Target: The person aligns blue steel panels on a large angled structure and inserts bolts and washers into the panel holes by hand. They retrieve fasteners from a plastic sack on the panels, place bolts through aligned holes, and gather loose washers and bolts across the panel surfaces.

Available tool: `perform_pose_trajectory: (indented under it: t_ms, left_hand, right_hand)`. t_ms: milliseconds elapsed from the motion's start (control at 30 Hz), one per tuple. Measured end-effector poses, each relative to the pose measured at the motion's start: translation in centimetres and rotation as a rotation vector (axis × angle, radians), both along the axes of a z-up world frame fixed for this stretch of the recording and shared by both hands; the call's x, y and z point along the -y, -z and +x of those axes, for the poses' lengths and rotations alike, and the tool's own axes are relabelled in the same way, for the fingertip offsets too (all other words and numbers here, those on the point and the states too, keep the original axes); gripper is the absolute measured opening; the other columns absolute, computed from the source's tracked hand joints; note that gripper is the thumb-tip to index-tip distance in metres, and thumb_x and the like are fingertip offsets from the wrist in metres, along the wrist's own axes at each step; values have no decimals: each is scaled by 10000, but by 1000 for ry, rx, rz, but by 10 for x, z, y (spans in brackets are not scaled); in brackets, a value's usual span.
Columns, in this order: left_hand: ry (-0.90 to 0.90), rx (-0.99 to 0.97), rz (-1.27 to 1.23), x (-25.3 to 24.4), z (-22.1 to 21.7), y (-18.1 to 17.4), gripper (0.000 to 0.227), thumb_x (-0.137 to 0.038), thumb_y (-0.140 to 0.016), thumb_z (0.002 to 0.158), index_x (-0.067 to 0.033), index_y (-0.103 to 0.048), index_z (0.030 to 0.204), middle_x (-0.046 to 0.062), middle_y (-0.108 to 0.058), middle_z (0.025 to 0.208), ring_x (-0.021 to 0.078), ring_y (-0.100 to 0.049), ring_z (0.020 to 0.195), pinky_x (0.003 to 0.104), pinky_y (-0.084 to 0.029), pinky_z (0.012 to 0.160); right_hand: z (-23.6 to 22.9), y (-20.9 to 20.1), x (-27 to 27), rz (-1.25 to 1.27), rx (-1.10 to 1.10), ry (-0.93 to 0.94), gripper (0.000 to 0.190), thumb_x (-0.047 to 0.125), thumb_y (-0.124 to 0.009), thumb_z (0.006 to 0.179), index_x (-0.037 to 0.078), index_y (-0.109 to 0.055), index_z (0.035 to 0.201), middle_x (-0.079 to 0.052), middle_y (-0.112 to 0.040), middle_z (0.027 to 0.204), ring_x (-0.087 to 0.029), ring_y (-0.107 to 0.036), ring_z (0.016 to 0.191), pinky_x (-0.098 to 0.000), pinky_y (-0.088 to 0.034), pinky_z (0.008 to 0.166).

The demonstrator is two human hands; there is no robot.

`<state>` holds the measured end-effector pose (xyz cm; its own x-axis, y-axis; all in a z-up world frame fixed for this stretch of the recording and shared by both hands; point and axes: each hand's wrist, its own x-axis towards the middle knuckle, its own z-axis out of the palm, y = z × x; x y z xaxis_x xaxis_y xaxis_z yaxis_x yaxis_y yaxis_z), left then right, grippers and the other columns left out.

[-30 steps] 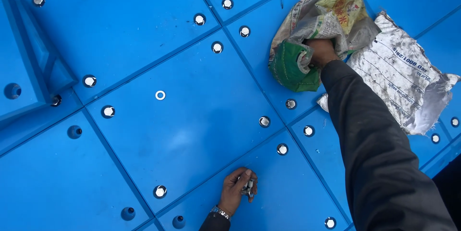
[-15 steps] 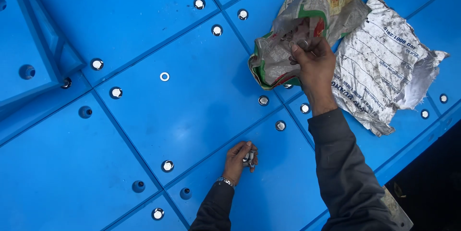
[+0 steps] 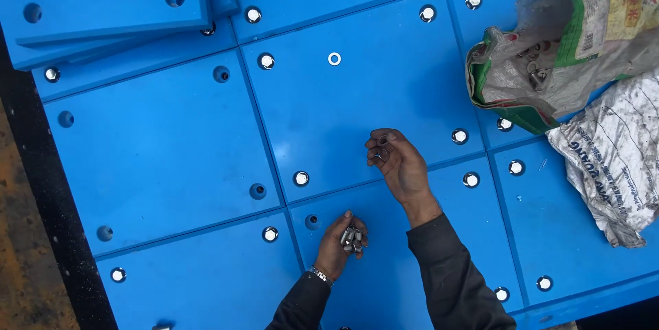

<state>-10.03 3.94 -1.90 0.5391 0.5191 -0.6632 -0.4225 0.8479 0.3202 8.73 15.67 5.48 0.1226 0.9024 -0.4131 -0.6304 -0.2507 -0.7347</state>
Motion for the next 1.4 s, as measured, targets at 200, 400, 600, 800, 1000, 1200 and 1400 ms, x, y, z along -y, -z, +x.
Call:
perform_pose_trajectory:
  t_ms: [200,400,600,800,1000,1200,1400]
  left_hand:
    - [16,-81,24,64,-6,104,468,-491,-547,1052,-66,-651,884,132,-665,809,200,-657,643,314,-455,462]
    - [168,-408,1051,119,7,241,501,-285,-530,1118,43,-499,1495,234,-516,1495,361,-499,1337,478,-407,1081]
    - [202,-310,653,78,-2,133,425,-296,-576,1044,-24,-594,1370,136,-659,1358,268,-623,1239,395,-511,1024]
    - [119,41,116,28,-17,30,420,-391,-586,1061,-18,-678,889,109,-684,725,173,-677,591,301,-484,437]
    - [136,41,157,44,-17,73,440,-404,-577,1058,-17,-691,882,126,-680,724,184,-668,588,306,-489,444]
    - [157,73,148,57,-8,98,341,-309,-622,1027,1,-697,907,162,-712,788,222,-672,600,341,-508,466]
    - [170,51,108,36,-13,65,410,-375,-584,1063,-14,-707,910,178,-690,776,213,-679,604,318,-501,464]
  right_hand:
    - [-174,82,-43,151,1214,-664,156,186,-627,1037,55,-649,1119,-91,-612,1083,-279,-618,831,-419,-517,746]
    - [-282,124,-70,857,1609,-826,463,168,-533,1030,63,-490,1479,-109,-451,1514,-287,-476,1386,-449,-450,1154]
    - [-216,90,-89,858,1665,-764,658,439,-525,1029,144,-328,1583,-93,-279,1663,-301,-301,1532,-513,-261,1273]
    - [-66,92,-143,277,1979,-267,520,297,-528,1112,6,-452,1537,-167,-395,1614,-373,-360,1515,-511,-302,1262]
    - [-173,106,-83,353,1920,-542,840,550,-428,1074,-70,-239,1608,-264,-155,1703,-383,-107,1595,-529,-80,1290]
    - [-275,108,-70,624,1936,-733,813,645,-387,1038,117,-290,1649,-81,-200,1753,-248,-161,1641,-470,-99,1362]
    - [-140,11,-78,632,1510,-368,627,495,-476,1099,92,-426,1576,-116,-363,1684,-325,-327,1588,-546,-273,1333]
